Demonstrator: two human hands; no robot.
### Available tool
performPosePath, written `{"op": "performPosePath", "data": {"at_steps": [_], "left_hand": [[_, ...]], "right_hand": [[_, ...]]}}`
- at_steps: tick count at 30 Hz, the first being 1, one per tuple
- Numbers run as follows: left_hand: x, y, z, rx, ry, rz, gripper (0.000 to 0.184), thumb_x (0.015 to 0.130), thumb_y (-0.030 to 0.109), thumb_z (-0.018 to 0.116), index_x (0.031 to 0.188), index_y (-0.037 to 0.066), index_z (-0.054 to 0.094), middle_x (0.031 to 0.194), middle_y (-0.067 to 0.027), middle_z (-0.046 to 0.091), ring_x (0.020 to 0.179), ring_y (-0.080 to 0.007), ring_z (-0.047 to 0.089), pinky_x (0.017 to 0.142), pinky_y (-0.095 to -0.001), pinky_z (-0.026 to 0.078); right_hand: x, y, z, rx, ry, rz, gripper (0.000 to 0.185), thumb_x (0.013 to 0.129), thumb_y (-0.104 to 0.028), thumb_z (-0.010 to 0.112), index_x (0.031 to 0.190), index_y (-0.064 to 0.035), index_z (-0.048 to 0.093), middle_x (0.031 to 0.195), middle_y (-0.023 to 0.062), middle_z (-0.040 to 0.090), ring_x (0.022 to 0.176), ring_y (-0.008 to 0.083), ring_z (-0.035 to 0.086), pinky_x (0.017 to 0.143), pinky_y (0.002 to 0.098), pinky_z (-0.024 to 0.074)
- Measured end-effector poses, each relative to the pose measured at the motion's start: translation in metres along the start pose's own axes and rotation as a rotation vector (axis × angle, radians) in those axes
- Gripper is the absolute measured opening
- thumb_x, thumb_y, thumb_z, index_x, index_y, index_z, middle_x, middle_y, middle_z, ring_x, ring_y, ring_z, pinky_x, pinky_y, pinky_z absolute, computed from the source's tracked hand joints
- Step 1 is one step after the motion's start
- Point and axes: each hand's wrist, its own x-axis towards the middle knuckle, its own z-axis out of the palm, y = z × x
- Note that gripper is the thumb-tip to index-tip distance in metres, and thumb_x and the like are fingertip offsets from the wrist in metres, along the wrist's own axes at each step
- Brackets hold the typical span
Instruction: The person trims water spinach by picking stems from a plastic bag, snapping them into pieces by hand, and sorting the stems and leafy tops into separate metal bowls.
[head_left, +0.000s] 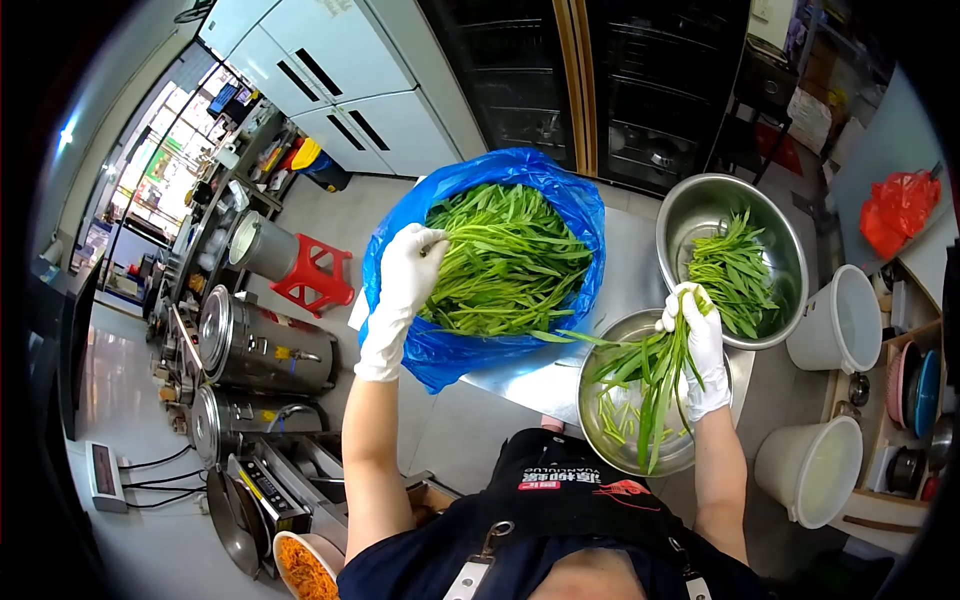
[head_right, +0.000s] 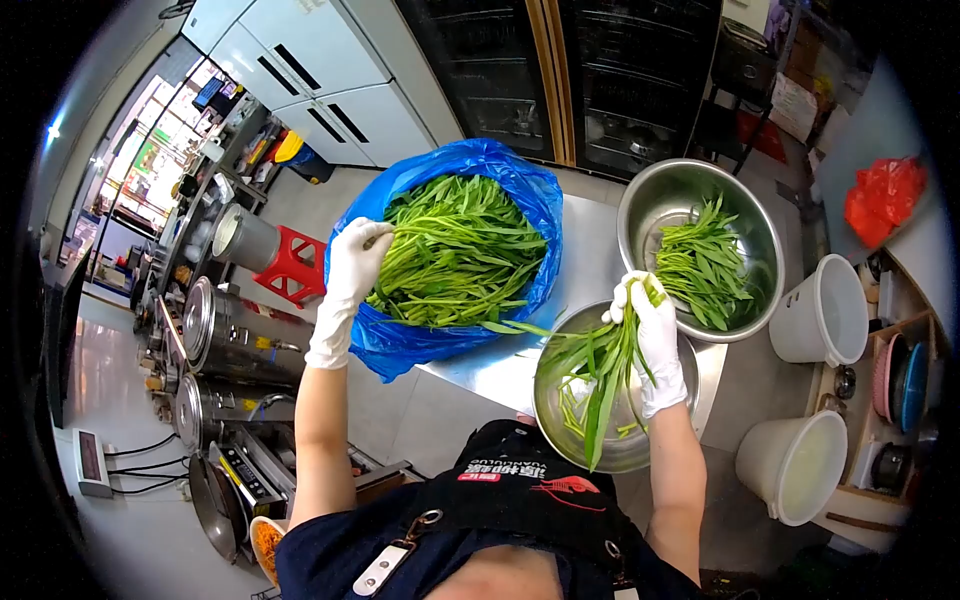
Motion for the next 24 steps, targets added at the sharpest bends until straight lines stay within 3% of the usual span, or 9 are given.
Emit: {"op": "performPosePath", "data": {"at_steps": [4,5,7,9,12,15,16,20,24], "left_hand": [[-0.024,0.028,-0.011,-0.189,0.216,0.078,0.010,0.080,-0.002,0.070,0.090,-0.001,0.069,0.083,-0.0099,0.063,0.078,-0.0226,0.062,0.072,-0.0290,0.049],[-0.029,0.032,-0.014,-0.199,0.218,0.049,0.011,0.080,-0.002,0.069,0.091,-0.001,0.070,0.084,-0.0100,0.064,0.079,-0.0217,0.063,0.073,-0.0284,0.049],[-0.038,0.041,-0.019,-0.245,0.259,0.053,0.012,0.080,-0.003,0.069,0.092,0.000,0.070,0.085,-0.0097,0.064,0.080,-0.0206,0.063,0.074,-0.0278,0.048],[-0.046,0.048,-0.022,-0.225,0.379,0.091,0.015,0.080,-0.005,0.069,0.094,0.000,0.070,0.086,-0.0085,0.063,0.081,-0.0191,0.062,0.075,-0.0271,0.048],[-0.058,0.045,-0.020,-0.282,0.367,0.061,0.015,0.081,-0.005,0.069,0.095,0.001,0.071,0.089,-0.0074,0.063,0.080,-0.0176,0.061,0.075,-0.0263,0.048],[-0.067,0.047,-0.011,-0.335,0.287,-0.010,0.015,0.081,-0.005,0.069,0.096,0.001,0.071,0.088,-0.0067,0.063,0.078,-0.0147,0.060,0.072,-0.0247,0.047],[-0.069,0.050,-0.011,-0.354,0.269,-0.022,0.015,0.081,-0.005,0.069,0.095,0.000,0.071,0.088,-0.0067,0.063,0.077,-0.0143,0.059,0.071,-0.0247,0.047],[-0.073,0.059,-0.009,-0.380,0.238,-0.009,0.015,0.081,-0.006,0.069,0.095,0.000,0.071,0.085,-0.0064,0.063,0.074,-0.0140,0.058,0.070,-0.0247,0.047],[-0.075,0.066,-0.008,-0.367,0.219,0.003,0.016,0.079,-0.006,0.069,0.093,0.001,0.071,0.082,-0.0068,0.063,0.075,-0.0167,0.060,0.070,-0.0263,0.048]], "right_hand": [[0.008,-0.009,0.026,-0.016,0.047,0.092,0.014,0.101,-0.014,0.049,0.098,-0.0036,0.057,0.072,0.0004,0.051,0.055,0.0073,0.045,0.049,0.0219,0.0371],[0.010,-0.009,0.031,-0.046,0.024,0.101,0.010,0.098,-0.013,0.055,0.098,-0.0036,0.060,0.073,-0.0017,0.051,0.054,0.0049,0.042,0.048,0.0206,0.0345],[0.013,-0.013,0.043,-0.232,-0.028,0.087,0.008,0.092,-0.010,0.064,0.097,-0.0033,0.063,0.077,-0.0026,0.056,0.060,0.0045,0.047,0.054,0.0203,0.0394],[0.013,-0.011,0.064,-0.527,-0.049,-0.136,0.010,0.087,-0.007,0.069,0.094,-0.0013,0.065,0.085,-0.0007,0.064,0.078,0.0071,0.057,0.073,0.0225,0.0475],[0.010,-0.012,0.088,-0.681,-0.097,-0.220,0.010,0.086,-0.006,0.069,0.094,-0.0010,0.067,0.086,0.0053,0.068,0.080,0.0095,0.062,0.073,0.0248,0.0497],[0.012,-0.005,0.105,-0.829,-0.167,-0.535,0.014,0.083,-0.004,0.068,0.097,-0.0037,0.068,0.087,0.0119,0.068,0.074,0.0209,0.067,0.068,0.0286,0.0526],[0.014,-0.001,0.108,-0.862,-0.197,-0.578,0.019,0.081,-0.003,0.068,0.100,-0.0058,0.068,0.083,0.0119,0.066,0.071,0.0249,0.067,0.065,0.0311,0.0530],[0.019,0.009,0.120,-1.063,-0.259,-0.750,0.024,0.079,-0.007,0.069,0.102,-0.0109,0.068,0.080,0.0069,0.063,0.067,0.0245,0.065,0.058,0.0333,0.0514],[0.017,0.014,0.123,-1.137,-0.324,-0.730,0.021,0.078,-0.010,0.069,0.099,-0.0117,0.069,0.078,0.0070,0.062,0.067,0.0261,0.064,0.058,0.0357,0.0511]]}}
